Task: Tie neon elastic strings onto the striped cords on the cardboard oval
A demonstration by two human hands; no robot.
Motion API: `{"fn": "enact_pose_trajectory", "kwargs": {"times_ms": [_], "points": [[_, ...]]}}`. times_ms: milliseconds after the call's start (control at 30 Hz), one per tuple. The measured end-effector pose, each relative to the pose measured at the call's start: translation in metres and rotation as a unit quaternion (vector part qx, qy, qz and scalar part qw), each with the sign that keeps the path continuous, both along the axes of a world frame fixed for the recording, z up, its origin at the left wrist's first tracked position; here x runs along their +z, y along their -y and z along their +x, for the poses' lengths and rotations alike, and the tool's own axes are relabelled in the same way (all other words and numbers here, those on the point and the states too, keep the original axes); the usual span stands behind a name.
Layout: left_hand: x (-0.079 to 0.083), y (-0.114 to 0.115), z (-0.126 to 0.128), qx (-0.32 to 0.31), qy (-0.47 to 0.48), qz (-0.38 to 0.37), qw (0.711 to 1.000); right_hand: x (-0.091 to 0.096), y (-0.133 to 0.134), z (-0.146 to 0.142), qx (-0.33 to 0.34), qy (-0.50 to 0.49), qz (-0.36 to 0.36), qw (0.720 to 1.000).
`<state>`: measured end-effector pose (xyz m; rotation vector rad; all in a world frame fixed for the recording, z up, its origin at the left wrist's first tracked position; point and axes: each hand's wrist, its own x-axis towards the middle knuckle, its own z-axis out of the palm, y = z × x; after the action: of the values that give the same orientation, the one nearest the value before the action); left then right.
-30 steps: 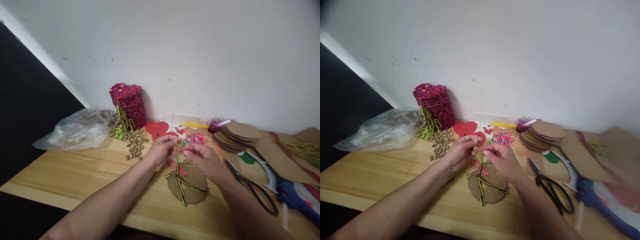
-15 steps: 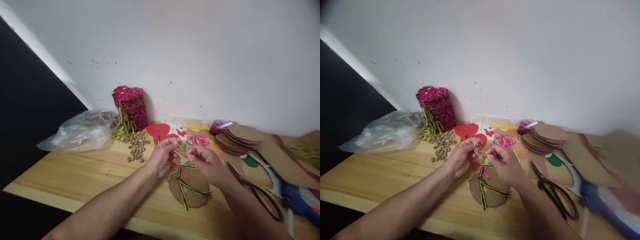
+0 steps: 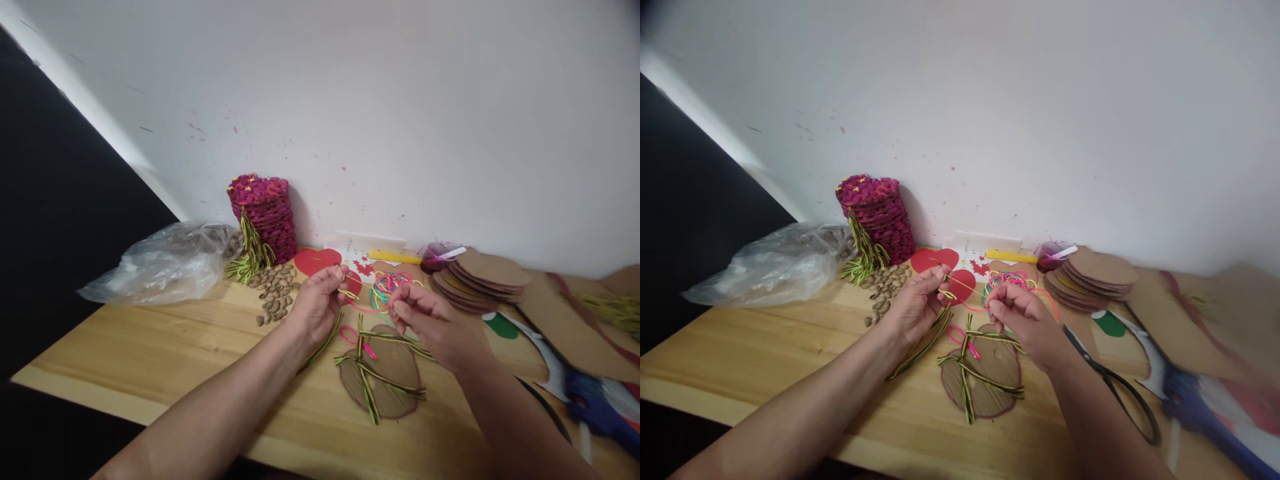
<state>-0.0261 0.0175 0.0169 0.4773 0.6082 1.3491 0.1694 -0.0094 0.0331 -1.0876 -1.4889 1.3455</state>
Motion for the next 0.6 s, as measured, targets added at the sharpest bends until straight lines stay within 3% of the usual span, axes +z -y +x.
{"fn": "enact_pose_trajectory", "kwargs": {"times_ms": [200,333,433,600], "points": [[-0.008,0.005,0.008,-0.041,-0.029,0.002,0.999,-0.006,0.0,-0.005,-0.025,-0.135,0.006,0.991],[-0.009,0.01,0.013,-0.077,-0.048,-0.013,0.996,-0.002,0.005,-0.007,0.003,-0.18,-0.012,0.984],[-0.008,0.01,0.013,-0.061,-0.046,-0.025,0.997,0.004,0.007,-0.005,0.029,-0.161,-0.031,0.986],[-0.008,0.005,0.009,-0.031,-0.038,-0.008,0.999,0.006,0.006,0.003,-0.016,-0.066,0.005,0.998]]}}
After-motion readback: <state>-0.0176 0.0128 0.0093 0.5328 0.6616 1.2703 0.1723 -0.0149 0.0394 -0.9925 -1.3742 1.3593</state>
